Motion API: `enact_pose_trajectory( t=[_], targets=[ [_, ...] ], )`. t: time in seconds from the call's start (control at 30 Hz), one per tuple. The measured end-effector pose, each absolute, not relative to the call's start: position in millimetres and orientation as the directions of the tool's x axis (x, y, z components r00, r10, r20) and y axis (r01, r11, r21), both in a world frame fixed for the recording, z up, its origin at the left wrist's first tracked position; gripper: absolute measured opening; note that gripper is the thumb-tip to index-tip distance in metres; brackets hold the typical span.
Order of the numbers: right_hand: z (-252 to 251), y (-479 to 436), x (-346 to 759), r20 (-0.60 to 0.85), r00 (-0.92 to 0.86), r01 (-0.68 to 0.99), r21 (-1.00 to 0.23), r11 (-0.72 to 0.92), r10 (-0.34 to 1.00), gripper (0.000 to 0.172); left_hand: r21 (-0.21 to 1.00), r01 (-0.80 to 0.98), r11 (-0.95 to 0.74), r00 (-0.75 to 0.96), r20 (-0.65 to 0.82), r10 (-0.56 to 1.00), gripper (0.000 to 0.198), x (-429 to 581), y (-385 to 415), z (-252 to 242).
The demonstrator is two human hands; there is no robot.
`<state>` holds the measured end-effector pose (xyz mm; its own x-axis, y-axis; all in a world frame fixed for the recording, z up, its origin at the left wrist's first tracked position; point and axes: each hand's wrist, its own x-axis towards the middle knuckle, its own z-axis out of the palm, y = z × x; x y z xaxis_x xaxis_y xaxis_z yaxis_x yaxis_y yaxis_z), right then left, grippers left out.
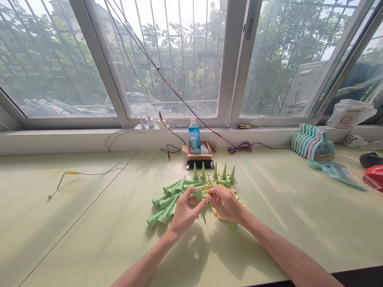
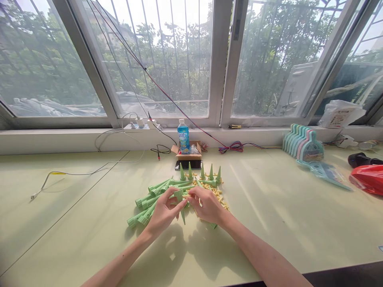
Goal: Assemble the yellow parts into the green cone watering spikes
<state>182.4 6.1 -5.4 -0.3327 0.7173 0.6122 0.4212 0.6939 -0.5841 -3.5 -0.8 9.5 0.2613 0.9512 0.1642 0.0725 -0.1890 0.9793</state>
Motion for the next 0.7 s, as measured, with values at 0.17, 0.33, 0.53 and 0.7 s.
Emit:
enact_pose_trajectory(
  t=[0.17, 0.33, 0.53, 0.7],
  targets=[
    [-7.2, 7.0, 182.2, 0.607, -0.350, 0.449, -0.560, 0.697, 0.714, 0.025, 0.969, 0.124, -0.212, 0.282, 0.170, 0.944, 0.034, -5.0, -2.0, 13.6],
    [-6.5, 7.9, 182.0, 0.612, -0.352, 0.489, -0.525, 0.697, 0.708, 0.042, 0.961, 0.155, -0.231, 0.291, 0.179, 0.940, 0.034, -5.2, -2.9, 16.9],
    [-5.7, 7.3, 181.9, 0.609, -0.328, 0.454, -0.569, 0.686, 0.722, 0.025, 0.969, 0.144, -0.200, 0.248, 0.160, 0.955, 0.035, -4.7, -0.4, 11.0],
    [-5.5, 5.9, 181.2, 0.600, -0.335, 0.432, -0.587, 0.685, 0.726, 0.017, 0.976, 0.114, -0.187, 0.227, 0.158, 0.961, 0.035, -4.6, 0.6, 9.8]
  ],
)
